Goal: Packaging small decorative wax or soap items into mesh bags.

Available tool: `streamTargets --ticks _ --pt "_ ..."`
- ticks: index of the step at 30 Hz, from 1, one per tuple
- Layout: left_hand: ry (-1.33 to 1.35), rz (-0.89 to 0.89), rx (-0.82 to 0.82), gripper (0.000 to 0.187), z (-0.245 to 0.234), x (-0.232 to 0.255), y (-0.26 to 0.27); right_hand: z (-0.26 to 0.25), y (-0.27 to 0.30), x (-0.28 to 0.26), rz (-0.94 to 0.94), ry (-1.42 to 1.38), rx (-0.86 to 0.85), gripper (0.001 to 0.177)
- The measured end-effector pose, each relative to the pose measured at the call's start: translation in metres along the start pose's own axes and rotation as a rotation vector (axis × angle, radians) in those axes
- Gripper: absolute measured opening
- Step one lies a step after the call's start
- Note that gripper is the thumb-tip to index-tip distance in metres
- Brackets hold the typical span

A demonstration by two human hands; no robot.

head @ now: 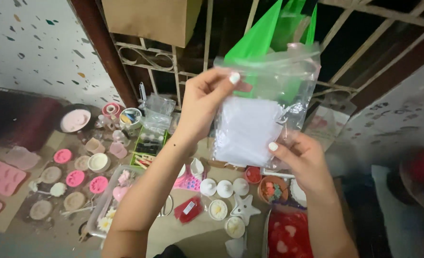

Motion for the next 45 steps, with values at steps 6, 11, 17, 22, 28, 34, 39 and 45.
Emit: streamTargets --ticks 6,11,17,22,28,34,39,45 --pt "0.004 0.086 0.024 0.024 0.002 0.003 0.017 0.020 0.023 -0.002 -0.040 -0.007 -0.044 0.020" --pt "0.045 0.102 0.016 0.025 0.003 0.009 0.024 0.022 0.029 0.000 -0.006 -0.027 -0.034 0.022" --pt "-0.152 0.111 -0.077 0.024 0.002 -0.008 0.028 0.051 0.023 -0.017 -0.127 -0.076 -0.108 0.049" --pt "-0.722 0.106 -0.013 0.037 -0.007 -0.036 0.023 -0.004 -0.014 -0.049 -0.433 0.101 0.204 0.040" --pt "-1.061 0.096 0.205 0.074 -0.009 -0.163 -0.001 -0.017 -0.116 -0.090 -0.802 0.338 0.526 0.036" --pt "-0.789 -0.272 -0.130 0.044 0.013 -0.192 -0.011 -0.033 -0.280 -0.008 -0.823 1.180 0.502 0.031" --pt "-0.092 -0.307 -0.216 0.024 0.040 -0.149 -0.033 -0.053 -0.334 0.010 -0.376 1.679 0.235 0.021" --pt "0.522 -0.585 -0.151 0.021 0.048 -0.126 -0.113 -0.048 -0.284 -0.061 -0.430 1.271 -0.088 0.040"
Point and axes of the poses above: each hand's wrist, its own y-axis away from the middle knuckle, its own z-axis out of the palm, x = y × z, the point moved 1 cm from there along -y, towards the middle knuckle, and after that the axes turned 12 degrees about -y, right-handed, at the moved point
